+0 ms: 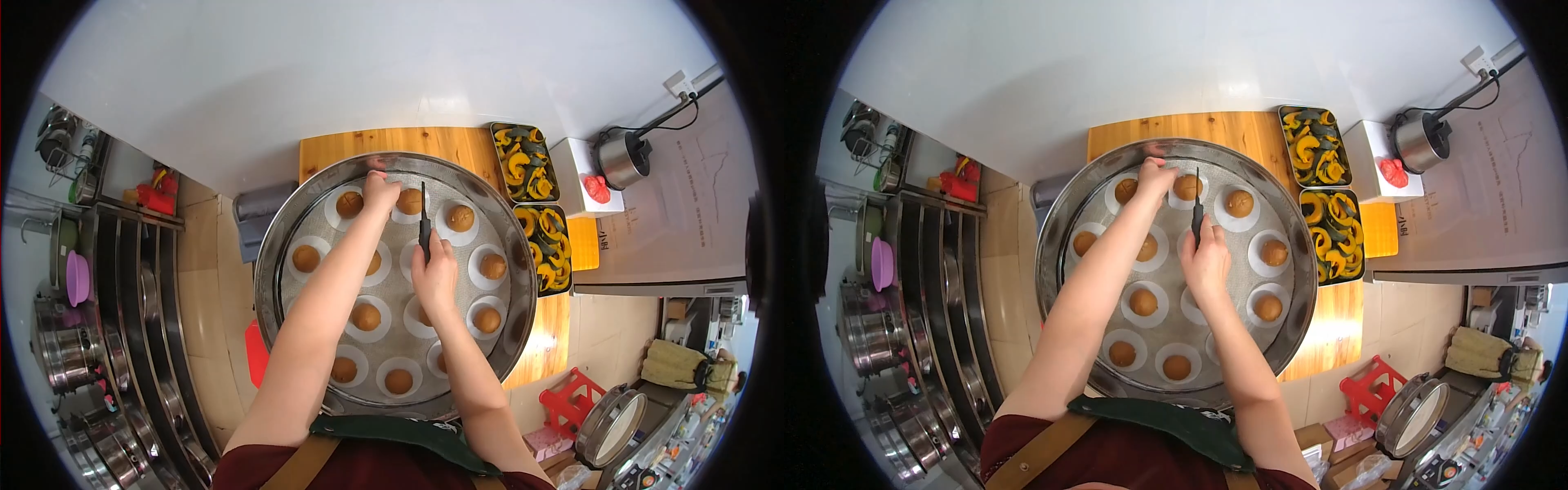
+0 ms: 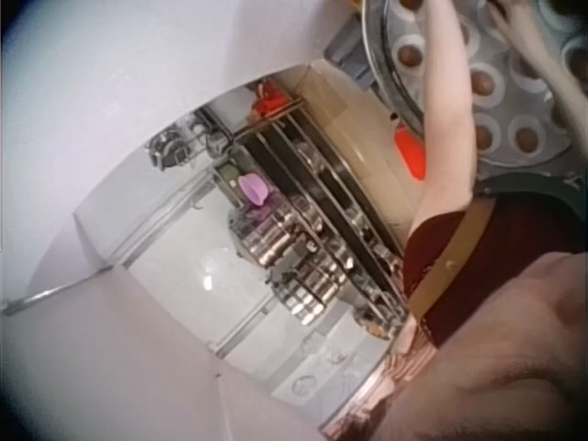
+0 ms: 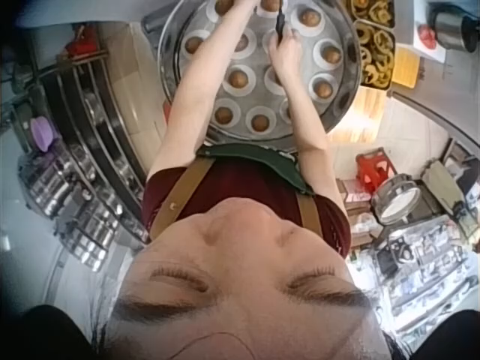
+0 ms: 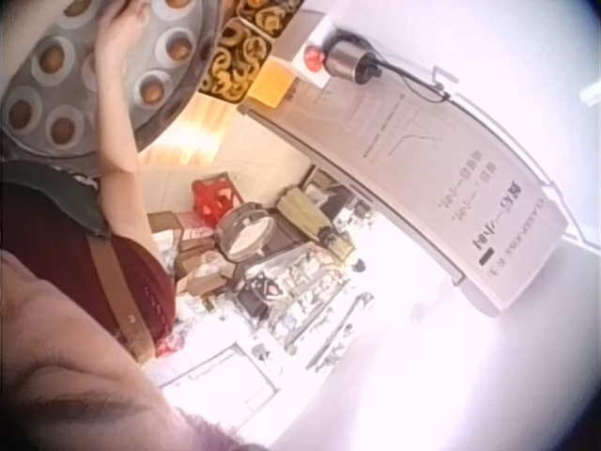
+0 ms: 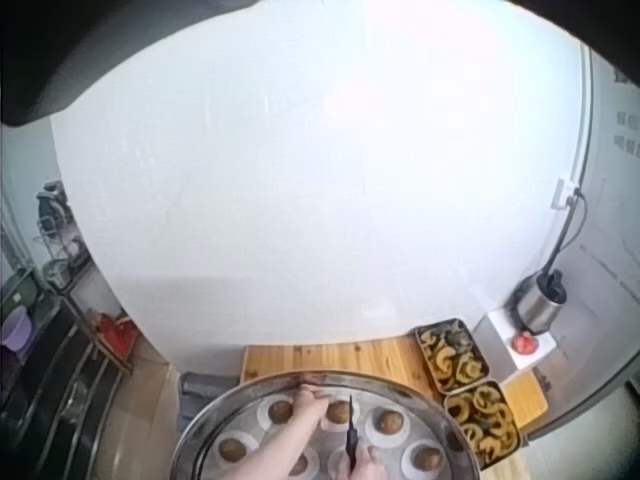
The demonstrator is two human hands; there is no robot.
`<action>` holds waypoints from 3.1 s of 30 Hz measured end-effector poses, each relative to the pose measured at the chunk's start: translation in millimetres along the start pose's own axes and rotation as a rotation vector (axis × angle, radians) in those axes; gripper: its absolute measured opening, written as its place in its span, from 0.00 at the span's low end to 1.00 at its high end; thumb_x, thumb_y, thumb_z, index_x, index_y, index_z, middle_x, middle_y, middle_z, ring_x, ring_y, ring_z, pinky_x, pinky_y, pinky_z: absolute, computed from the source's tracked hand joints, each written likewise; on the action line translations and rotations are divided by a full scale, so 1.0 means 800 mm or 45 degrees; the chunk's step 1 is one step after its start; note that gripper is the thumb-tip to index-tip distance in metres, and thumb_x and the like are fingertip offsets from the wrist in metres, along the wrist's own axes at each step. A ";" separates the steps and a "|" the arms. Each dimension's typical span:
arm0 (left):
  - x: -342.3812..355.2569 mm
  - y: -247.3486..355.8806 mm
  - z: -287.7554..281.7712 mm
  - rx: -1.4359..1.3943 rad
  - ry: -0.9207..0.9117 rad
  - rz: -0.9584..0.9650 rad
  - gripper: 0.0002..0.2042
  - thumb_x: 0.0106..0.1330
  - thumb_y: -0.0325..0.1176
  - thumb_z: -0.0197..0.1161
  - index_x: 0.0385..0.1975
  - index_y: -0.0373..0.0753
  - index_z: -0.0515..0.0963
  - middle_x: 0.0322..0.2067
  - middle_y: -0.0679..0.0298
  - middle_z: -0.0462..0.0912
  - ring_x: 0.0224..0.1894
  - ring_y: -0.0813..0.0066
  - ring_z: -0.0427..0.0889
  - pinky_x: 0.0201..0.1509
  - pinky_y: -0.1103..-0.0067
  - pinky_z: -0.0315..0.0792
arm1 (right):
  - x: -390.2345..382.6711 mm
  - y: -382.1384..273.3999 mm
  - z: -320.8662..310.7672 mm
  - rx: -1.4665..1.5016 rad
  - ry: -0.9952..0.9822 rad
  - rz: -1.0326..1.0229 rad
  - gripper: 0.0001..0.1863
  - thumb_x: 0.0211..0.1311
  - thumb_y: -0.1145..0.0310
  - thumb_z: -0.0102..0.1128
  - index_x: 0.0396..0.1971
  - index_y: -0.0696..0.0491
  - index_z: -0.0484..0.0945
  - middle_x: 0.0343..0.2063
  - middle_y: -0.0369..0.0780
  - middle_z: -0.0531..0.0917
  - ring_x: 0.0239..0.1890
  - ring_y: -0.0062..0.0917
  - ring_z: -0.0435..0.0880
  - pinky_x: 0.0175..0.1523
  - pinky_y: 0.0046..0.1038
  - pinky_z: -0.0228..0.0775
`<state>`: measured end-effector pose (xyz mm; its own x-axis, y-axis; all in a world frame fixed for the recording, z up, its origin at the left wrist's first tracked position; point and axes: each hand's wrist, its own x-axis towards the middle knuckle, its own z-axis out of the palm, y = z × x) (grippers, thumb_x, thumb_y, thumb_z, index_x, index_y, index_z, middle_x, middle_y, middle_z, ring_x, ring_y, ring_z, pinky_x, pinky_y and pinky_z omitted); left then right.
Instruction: The recorder prepares steamed buns by scoring the tops and placing them in a steamer basket.
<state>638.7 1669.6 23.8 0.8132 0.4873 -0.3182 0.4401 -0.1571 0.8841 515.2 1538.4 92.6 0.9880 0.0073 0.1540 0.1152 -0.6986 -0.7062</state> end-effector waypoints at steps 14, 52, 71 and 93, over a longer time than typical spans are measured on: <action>-0.030 -0.016 -0.010 -0.587 0.234 0.300 0.13 0.52 0.15 0.50 0.37 0.33 0.71 0.33 0.56 0.77 0.39 0.68 0.76 0.45 0.76 0.69 | 0.000 0.000 0.002 -0.017 -0.034 0.000 0.20 0.52 0.70 0.53 0.45 0.63 0.70 0.30 0.50 0.75 0.29 0.44 0.77 0.33 0.38 0.69; -0.072 -0.005 -0.026 0.342 0.031 0.920 0.15 0.49 0.17 0.55 0.40 0.30 0.75 0.42 0.50 0.76 0.46 0.55 0.74 0.51 0.71 0.69 | -0.027 -0.015 -0.024 -0.062 0.031 -0.053 0.21 0.53 0.70 0.53 0.46 0.65 0.68 0.31 0.50 0.74 0.27 0.44 0.78 0.30 0.38 0.72; -0.106 0.022 0.054 0.336 -0.309 1.098 0.15 0.45 0.19 0.58 0.37 0.30 0.76 0.39 0.52 0.77 0.40 0.54 0.76 0.44 0.70 0.71 | -0.018 0.047 -0.043 -0.224 0.026 0.154 0.21 0.53 0.68 0.53 0.46 0.64 0.68 0.32 0.49 0.74 0.29 0.43 0.77 0.32 0.38 0.70; -0.108 0.020 0.060 0.387 -0.259 1.106 0.12 0.44 0.20 0.59 0.32 0.31 0.78 0.34 0.53 0.79 0.37 0.57 0.78 0.43 0.72 0.72 | -0.045 0.055 -0.047 -0.377 -0.039 0.138 0.21 0.51 0.68 0.53 0.45 0.62 0.69 0.32 0.48 0.74 0.24 0.41 0.78 0.27 0.36 0.72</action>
<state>593.8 1584.0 48.8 0.9414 -0.0605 0.3318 -0.2947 -0.6263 0.7218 481.1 1480.4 81.8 0.9961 -0.0599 0.0646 -0.0211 -0.8742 -0.4851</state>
